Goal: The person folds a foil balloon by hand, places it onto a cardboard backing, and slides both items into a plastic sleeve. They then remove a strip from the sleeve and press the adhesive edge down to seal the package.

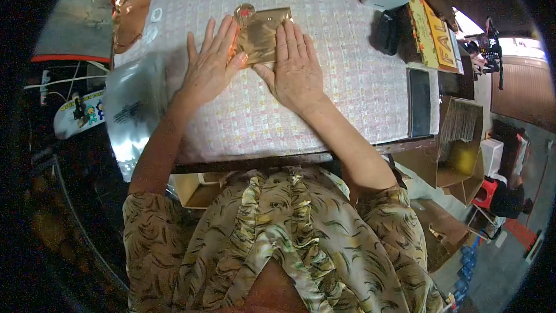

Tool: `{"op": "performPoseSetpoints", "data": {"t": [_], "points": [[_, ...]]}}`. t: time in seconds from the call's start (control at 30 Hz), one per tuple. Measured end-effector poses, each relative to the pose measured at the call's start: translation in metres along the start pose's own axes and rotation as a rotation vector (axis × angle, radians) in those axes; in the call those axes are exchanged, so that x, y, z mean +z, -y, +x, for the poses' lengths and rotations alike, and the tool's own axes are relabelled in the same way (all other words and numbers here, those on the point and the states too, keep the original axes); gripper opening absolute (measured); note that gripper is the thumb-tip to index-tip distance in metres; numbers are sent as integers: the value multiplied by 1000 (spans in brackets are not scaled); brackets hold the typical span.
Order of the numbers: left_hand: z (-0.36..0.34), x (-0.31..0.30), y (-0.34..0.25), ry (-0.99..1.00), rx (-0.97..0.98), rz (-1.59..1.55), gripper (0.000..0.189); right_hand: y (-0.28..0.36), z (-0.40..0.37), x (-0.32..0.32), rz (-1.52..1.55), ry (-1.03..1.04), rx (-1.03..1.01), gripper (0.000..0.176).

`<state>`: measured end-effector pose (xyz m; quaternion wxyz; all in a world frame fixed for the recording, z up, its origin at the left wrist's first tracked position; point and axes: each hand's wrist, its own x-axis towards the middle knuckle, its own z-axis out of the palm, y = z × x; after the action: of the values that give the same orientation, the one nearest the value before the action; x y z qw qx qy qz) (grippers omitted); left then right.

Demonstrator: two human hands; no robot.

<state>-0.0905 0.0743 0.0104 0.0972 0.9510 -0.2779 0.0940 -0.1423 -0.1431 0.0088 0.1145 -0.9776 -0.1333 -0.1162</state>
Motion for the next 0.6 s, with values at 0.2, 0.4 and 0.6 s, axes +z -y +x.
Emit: {"op": "performPoseSetpoints", "data": {"t": [0.2,0.4,0.6], "points": [[17,-24,-14,-122,-152,-105,57,1,-2,2,2,-13,11,91],[33,-13,-23,-171,-152,-59,49,0,-2,4,10,-35,13,90],[52,-20,-27,-80,-324,-185,50,-1,-4,7,-5,-28,30,90]]}}
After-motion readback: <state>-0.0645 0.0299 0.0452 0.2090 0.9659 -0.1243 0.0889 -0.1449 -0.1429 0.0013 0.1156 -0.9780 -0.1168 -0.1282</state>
